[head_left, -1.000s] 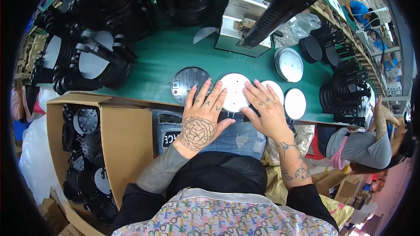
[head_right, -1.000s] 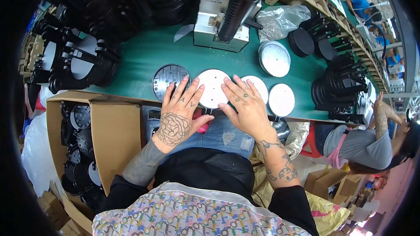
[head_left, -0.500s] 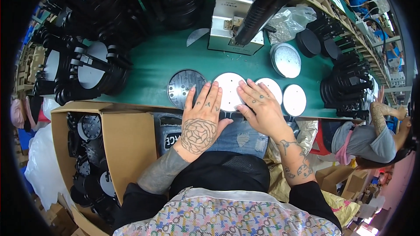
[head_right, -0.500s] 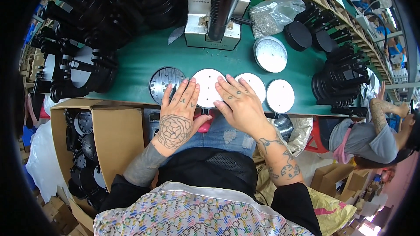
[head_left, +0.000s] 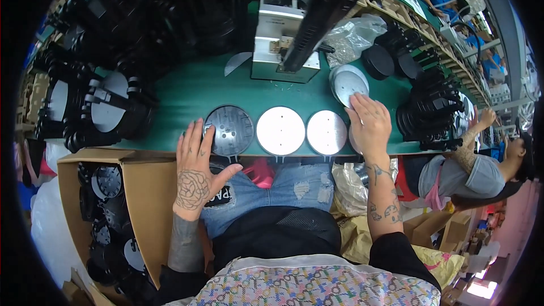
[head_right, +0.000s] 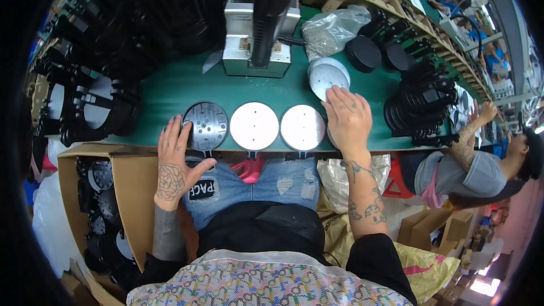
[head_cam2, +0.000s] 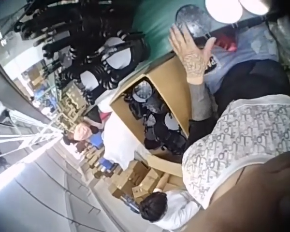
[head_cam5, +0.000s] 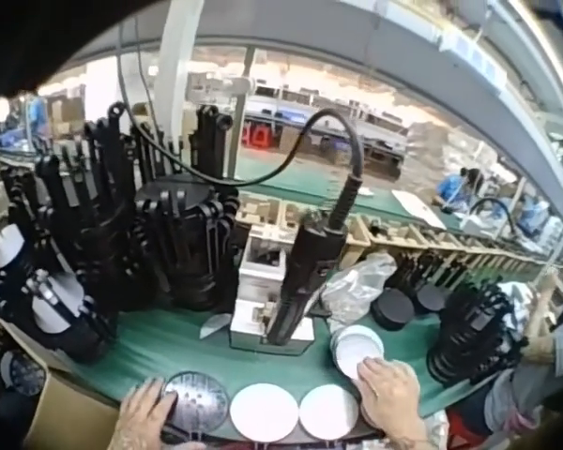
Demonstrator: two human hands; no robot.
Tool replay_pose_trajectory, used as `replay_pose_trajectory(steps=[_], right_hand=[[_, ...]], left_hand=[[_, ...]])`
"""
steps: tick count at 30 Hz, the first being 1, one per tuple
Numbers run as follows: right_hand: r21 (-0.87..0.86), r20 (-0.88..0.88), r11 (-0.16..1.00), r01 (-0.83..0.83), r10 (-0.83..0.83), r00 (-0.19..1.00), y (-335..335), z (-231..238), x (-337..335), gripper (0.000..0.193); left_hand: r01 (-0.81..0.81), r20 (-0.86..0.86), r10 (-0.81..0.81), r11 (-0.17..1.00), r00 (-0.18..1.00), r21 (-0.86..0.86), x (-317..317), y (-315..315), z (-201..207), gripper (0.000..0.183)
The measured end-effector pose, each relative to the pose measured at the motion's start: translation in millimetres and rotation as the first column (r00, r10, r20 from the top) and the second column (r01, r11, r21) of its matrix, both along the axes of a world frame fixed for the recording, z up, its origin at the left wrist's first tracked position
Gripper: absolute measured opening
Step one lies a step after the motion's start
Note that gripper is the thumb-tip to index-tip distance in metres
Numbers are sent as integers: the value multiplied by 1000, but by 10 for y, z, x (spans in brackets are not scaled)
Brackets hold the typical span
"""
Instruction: The person assembles components by attaching white circular plates to black plastic bases with screws, using an electric screwdriver.
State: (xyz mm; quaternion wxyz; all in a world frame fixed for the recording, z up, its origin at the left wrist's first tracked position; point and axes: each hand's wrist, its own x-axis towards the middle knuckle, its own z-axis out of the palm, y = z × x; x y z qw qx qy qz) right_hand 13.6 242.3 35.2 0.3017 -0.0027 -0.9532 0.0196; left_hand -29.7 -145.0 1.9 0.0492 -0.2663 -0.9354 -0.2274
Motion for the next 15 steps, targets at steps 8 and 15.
replay_pose_trajectory(steps=[8,15], right_hand=[[-966,101,246,74,101,990,-849,276,2,19],[-953,290,54,297,436,852,-1702,33,-495,32]], left_hand=[[44,57,-51,993,997,106,-164,-45,35,113],[66,-3,-66,983,998,171,-133,-43,-99,113]])
